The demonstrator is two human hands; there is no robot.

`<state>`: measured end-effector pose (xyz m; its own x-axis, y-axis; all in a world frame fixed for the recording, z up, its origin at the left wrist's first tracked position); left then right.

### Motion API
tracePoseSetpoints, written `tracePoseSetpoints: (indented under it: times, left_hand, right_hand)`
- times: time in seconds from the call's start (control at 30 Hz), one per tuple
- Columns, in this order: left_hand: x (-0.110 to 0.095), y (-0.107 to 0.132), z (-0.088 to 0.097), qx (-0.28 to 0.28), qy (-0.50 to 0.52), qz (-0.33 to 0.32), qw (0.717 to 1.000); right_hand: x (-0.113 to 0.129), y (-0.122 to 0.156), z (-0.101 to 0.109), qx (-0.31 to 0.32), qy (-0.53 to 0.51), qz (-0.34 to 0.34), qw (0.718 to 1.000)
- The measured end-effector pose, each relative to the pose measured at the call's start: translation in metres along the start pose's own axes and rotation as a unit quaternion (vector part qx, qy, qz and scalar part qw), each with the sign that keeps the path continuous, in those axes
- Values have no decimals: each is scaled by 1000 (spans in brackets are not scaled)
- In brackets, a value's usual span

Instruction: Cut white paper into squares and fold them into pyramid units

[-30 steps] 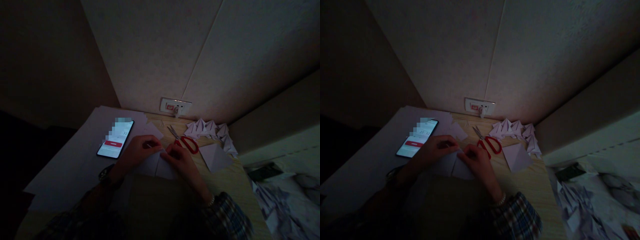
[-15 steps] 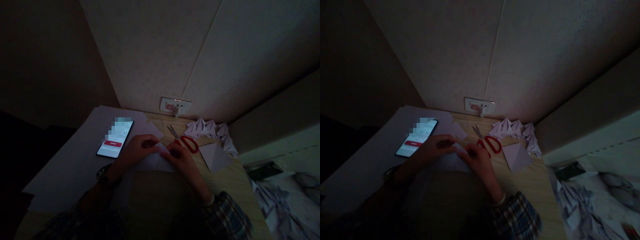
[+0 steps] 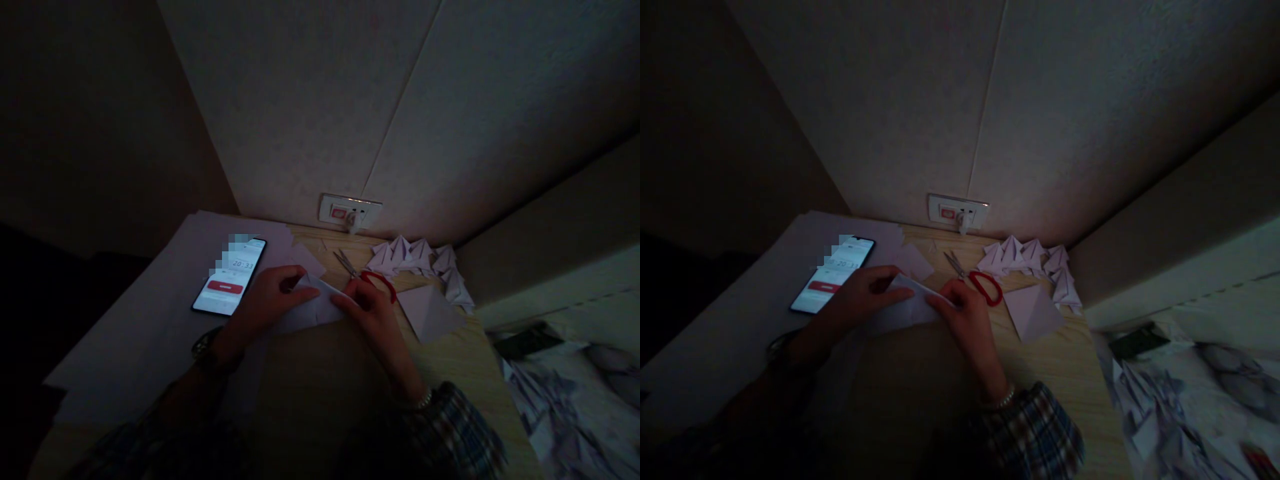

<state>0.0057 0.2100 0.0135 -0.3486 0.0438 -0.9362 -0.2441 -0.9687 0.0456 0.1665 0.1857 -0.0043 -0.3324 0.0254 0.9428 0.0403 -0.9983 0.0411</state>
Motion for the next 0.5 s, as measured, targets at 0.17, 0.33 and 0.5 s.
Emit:
tracePoseSetpoints:
  times: [0.17, 0.33, 0.5]
  left_hand:
    - [2, 0, 4, -27, 37, 14, 999]
    - [8, 0, -5, 3, 117, 48, 992]
    - [13, 3, 5, -73, 190, 69, 977]
  right_hand:
    - [-2, -1, 8, -32, -30, -2, 999]
    - [-9, 2, 19, -102, -70, -7, 992]
    - [-8, 2, 5, -49, -176, -23, 983]
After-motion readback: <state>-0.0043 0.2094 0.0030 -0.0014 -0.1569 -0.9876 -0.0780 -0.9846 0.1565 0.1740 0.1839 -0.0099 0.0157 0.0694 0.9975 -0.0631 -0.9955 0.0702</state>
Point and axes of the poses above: each hand's wrist, its own y-axis away from the middle knuckle, its own z-axis out of the back of the hand, x = y × z, the point moved 8 cm from there along -y, towards the middle knuckle, and after that the axes turned 5 degrees about y, right-handed, at the moved point
